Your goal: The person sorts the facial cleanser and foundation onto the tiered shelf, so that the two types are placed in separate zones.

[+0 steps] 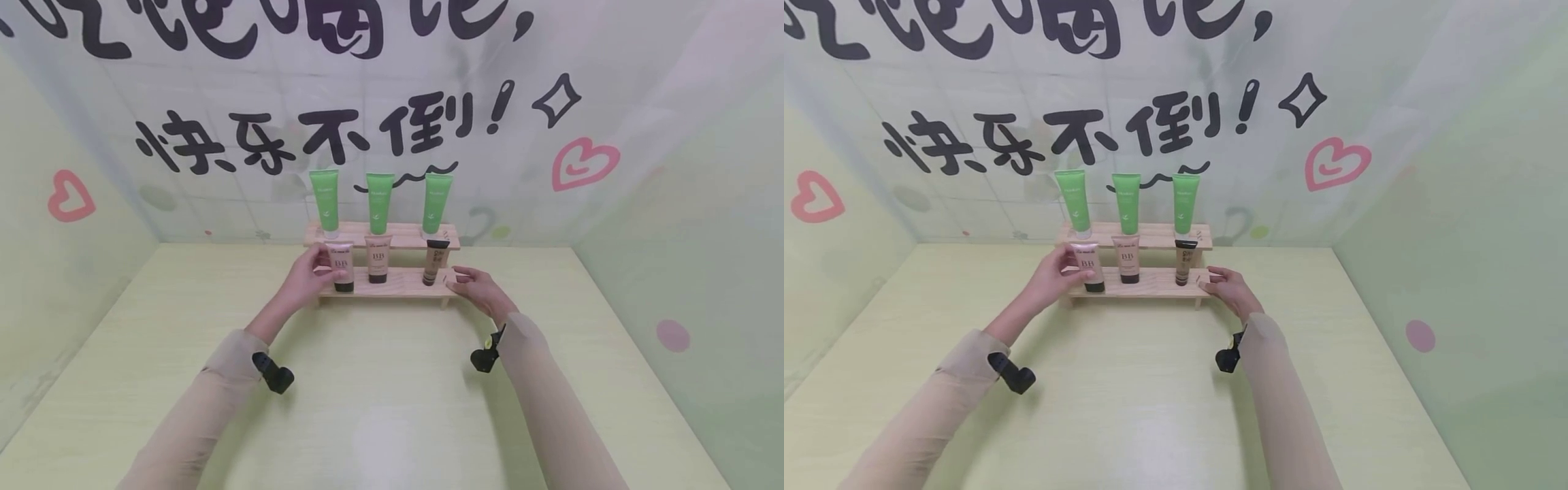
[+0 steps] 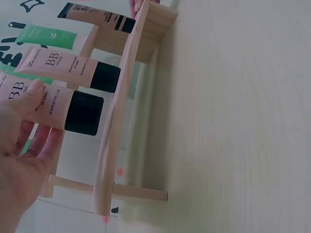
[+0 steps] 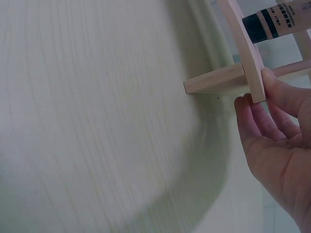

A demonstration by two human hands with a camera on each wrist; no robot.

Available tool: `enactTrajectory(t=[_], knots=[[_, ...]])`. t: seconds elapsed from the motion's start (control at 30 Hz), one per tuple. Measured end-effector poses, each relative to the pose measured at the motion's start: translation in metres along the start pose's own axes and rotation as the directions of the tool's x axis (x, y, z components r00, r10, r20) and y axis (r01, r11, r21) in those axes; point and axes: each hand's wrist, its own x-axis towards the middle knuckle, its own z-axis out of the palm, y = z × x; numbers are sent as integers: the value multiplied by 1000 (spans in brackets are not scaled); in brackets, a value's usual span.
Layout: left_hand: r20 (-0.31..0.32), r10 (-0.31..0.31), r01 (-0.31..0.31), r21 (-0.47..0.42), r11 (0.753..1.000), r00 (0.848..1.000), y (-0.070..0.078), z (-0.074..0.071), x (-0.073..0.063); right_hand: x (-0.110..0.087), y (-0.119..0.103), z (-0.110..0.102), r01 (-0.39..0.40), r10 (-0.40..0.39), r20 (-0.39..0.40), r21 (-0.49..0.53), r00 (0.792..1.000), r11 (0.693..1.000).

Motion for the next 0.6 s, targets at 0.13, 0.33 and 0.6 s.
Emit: enactTrajectory(t=[0.13,0.33,0.6], knots=[[-35,-14,14,19,1000,999,-5,-4,8,-1,0,0,-9,9,1,15,1000,1000],[-44,5,-4,14,1000,999,-10,-5,11,-2,-1,1,-2,2,11,31,1000,1000],[-29,-9,8,-16,1000,1000,-16,-9,8,1,-2,5,-6,5,12,63,1000,998]])
